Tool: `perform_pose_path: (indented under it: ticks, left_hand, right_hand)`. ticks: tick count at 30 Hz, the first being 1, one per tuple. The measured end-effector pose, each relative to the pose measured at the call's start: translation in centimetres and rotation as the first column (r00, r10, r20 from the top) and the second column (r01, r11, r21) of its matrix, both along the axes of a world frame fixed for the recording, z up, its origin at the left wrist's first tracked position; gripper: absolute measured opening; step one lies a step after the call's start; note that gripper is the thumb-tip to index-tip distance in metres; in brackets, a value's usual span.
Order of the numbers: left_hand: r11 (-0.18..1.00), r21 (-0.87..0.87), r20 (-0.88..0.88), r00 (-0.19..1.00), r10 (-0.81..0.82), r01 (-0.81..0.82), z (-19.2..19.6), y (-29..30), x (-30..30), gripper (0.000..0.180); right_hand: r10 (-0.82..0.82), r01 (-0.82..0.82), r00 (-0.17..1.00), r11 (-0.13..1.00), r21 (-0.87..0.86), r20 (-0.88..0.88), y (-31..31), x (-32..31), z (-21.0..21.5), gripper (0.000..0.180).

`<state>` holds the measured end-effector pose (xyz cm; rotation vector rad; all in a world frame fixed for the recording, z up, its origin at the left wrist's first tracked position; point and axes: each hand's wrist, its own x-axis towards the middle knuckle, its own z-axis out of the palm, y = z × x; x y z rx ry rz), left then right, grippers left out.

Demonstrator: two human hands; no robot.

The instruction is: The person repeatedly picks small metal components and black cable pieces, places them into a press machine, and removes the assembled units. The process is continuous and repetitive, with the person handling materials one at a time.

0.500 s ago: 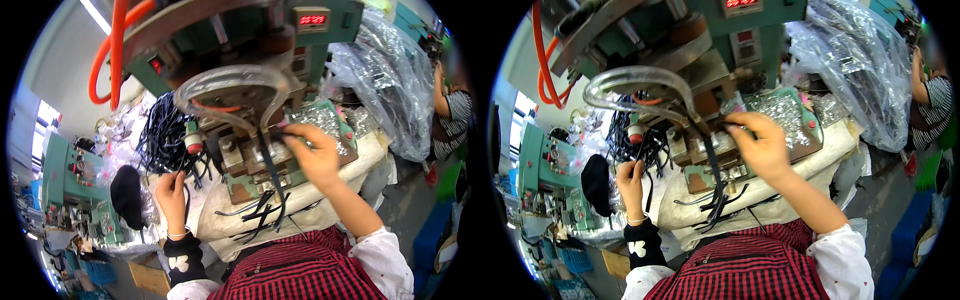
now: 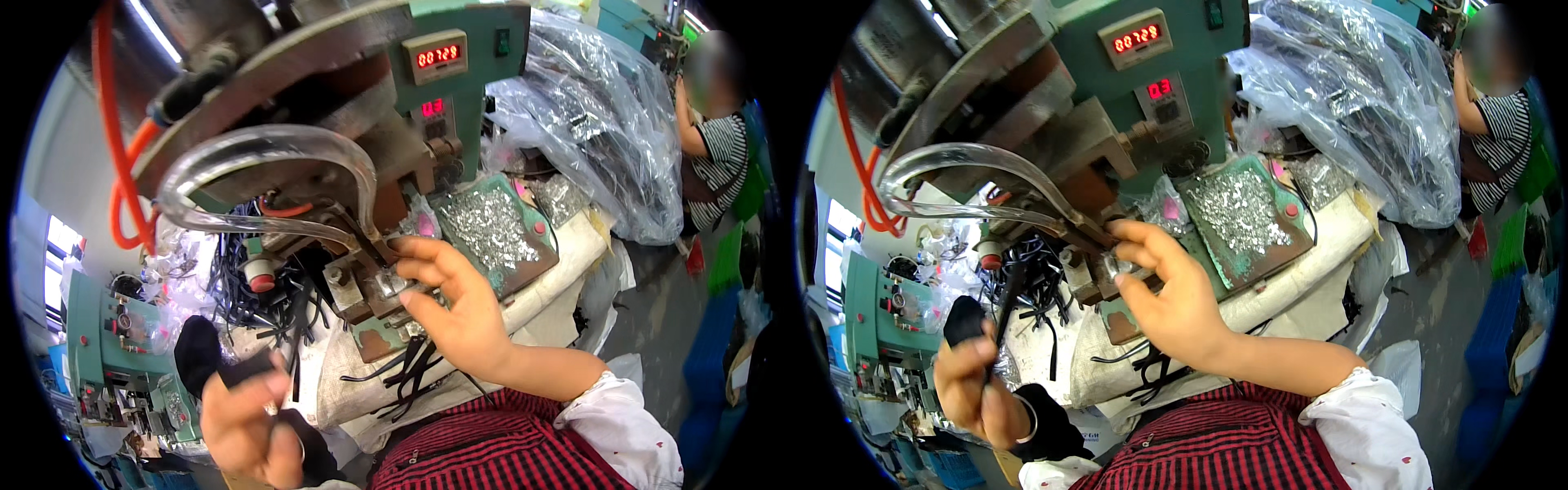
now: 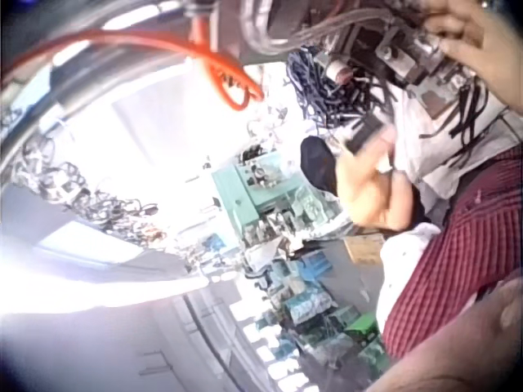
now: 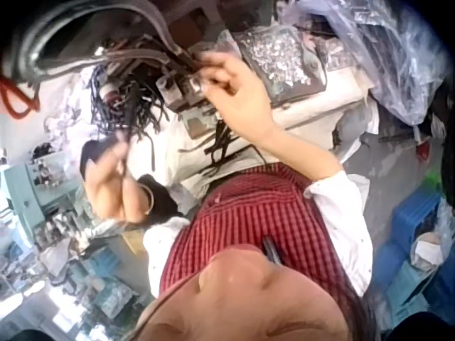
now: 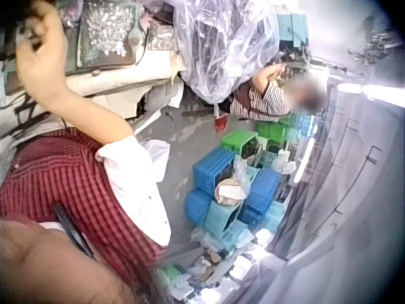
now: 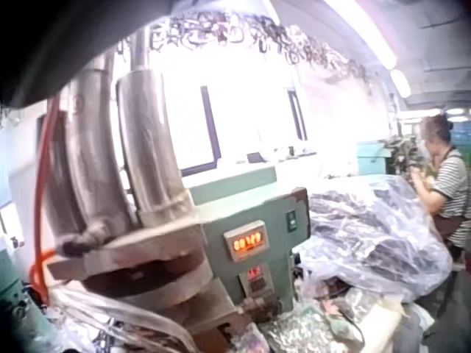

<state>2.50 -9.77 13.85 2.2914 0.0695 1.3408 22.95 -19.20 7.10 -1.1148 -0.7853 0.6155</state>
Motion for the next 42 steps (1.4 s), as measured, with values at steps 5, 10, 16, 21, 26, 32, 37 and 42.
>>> perform_pose_path:
  ticks: [5,10,16,21,26,32,37,42]
  left_hand:
    - [0.827,0.521,-0.342,0.939,-0.027,0.213,-1.4,-1.6,5.1,0.014]
    - [0.810,0.524,-0.393,0.918,-0.045,0.264,-2.6,-2.3,7.4,0.020]
    - [0.683,0.674,-0.428,0.902,0.052,0.280,-0.4,-2.6,7.2,0.016]
    - [0.714,0.619,-0.488,0.873,0.022,0.328,-2.0,-0.9,8.4,0.016]
    - [0.754,0.580,-0.479,0.878,0.009,0.309,-2.5,-0.6,8.6,0.014]
    - [0.752,0.606,-0.405,0.914,0.013,0.258,-3.2,-0.6,8.6,0.016]
    - [0.807,0.567,-0.384,0.920,0.080,0.166,-4.3,-1.6,7.8,0.014]
    - [0.922,0.356,-0.265,0.930,0.254,-0.150,-7.5,-2.0,-0.3,0.024]
  right_hand:
    - [-0.121,0.301,0.707,0.943,-0.142,0.697,-2.0,6.3,-2.2,0.038]
    - [-0.172,0.776,0.211,0.628,-0.058,0.962,-3.7,11.6,-9.8,0.024]
    - [-0.267,0.744,0.225,0.668,0.012,0.937,-2.8,12.4,-9.2,0.014]
    - [-0.321,0.747,0.255,0.664,0.025,0.912,-2.3,13.3,-9.1,0.008]
    - [-0.452,0.716,0.389,0.697,0.045,0.803,-3.2,13.5,-7.7,0.008]
    - [-0.427,0.649,0.539,0.760,-0.035,0.726,-2.8,13.8,-10.2,0.011]
    - [-0.223,0.646,0.237,0.763,0.018,0.946,0.6,10.9,-9.4,0.016]
    - [-0.143,0.717,0.208,0.696,-0.051,0.968,-0.2,11.3,-10.0,0.016]
